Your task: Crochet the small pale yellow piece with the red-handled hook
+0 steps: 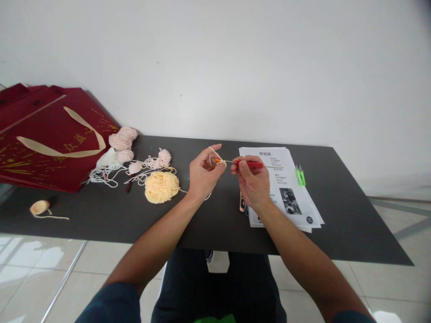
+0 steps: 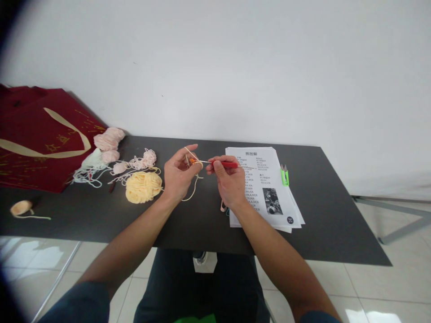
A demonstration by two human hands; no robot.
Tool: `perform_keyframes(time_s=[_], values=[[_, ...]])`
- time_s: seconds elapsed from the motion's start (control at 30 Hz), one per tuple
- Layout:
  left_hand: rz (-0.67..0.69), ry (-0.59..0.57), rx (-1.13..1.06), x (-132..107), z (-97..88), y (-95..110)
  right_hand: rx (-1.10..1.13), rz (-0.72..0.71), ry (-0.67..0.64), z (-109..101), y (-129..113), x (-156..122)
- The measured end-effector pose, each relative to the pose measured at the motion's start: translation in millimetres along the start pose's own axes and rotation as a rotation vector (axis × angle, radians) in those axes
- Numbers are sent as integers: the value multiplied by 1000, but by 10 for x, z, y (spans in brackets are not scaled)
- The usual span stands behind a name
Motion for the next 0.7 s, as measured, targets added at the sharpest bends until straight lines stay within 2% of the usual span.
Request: perform_keyframes(time_s=[0.2, 0.7], values=[[5, -1, -2, 1, -19, -2, -44, -67, 21, -31, -50, 11], [-4, -55, -10, -8, -2, -28, 18, -32, -13, -8, -23, 2]])
Point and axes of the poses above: each hand's wrist, its own x-axis towards the middle knuckle, its own z-axis out of the palm, y = z × x, the point moved 6 cm from there along x, towards the middle knuckle, and after that the axes turned 6 degrees about y, right-handed, at the moved point
